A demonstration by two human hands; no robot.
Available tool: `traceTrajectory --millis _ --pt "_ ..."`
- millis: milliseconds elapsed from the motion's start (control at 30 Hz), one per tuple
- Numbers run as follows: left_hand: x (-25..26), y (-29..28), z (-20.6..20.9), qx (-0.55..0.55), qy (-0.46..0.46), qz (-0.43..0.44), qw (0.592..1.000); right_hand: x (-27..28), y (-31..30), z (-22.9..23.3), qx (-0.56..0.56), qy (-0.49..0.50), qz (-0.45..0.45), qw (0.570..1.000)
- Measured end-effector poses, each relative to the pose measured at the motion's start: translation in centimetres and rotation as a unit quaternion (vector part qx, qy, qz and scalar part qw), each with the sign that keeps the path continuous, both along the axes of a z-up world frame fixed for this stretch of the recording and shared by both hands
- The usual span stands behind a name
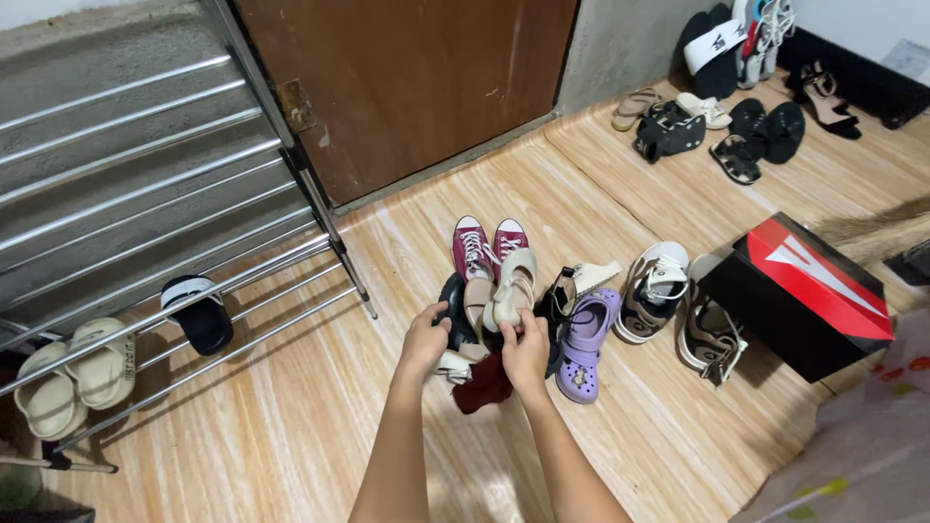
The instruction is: Organize various shoes on a metal shoe rack.
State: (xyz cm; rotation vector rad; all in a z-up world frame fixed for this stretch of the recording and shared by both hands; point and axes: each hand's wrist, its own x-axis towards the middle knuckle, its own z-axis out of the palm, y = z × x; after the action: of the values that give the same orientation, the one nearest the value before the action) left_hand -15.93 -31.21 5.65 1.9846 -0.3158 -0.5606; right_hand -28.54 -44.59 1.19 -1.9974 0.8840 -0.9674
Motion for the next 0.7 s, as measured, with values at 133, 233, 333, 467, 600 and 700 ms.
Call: traceTrajectory --millis 133,233,333,467,600,700 --pt "0.0 0.3 -0.1 0.003 -0.004 -0.010 1.000 -1.1 0.1 -0.2 0.007 0.035 -0.029 0.999" --pt "-0.4 0.3 0.5 -0.010 0.036 0.009 0.999 -1.7 0.6 -0.1 0.049 0.056 -0.043 0.996" --pt "-0.4 -0.2 0.1 -0.008 0.004 -0.005 1.000 -1.4 1.0 0.6 0.051 0.052 -0.039 0.997" --pt "-0.9 -1.4 0.4 -0.015 0.002 -0.051 0.999 0.1 1.7 3.6 0.045 0.030 0.015 0.998" --pt "-0.5 -2.3 -1.1 -0.048 0.016 -0.090 0.995 1.5 1.6 3.7 0.067 0.021 0.029 0.997" --pt "-1.1 -1.7 1.6 -0.060 0.059 -0.058 0.995 2.4 1.8 2.3 0.048 -0.062 0.026 0.997"
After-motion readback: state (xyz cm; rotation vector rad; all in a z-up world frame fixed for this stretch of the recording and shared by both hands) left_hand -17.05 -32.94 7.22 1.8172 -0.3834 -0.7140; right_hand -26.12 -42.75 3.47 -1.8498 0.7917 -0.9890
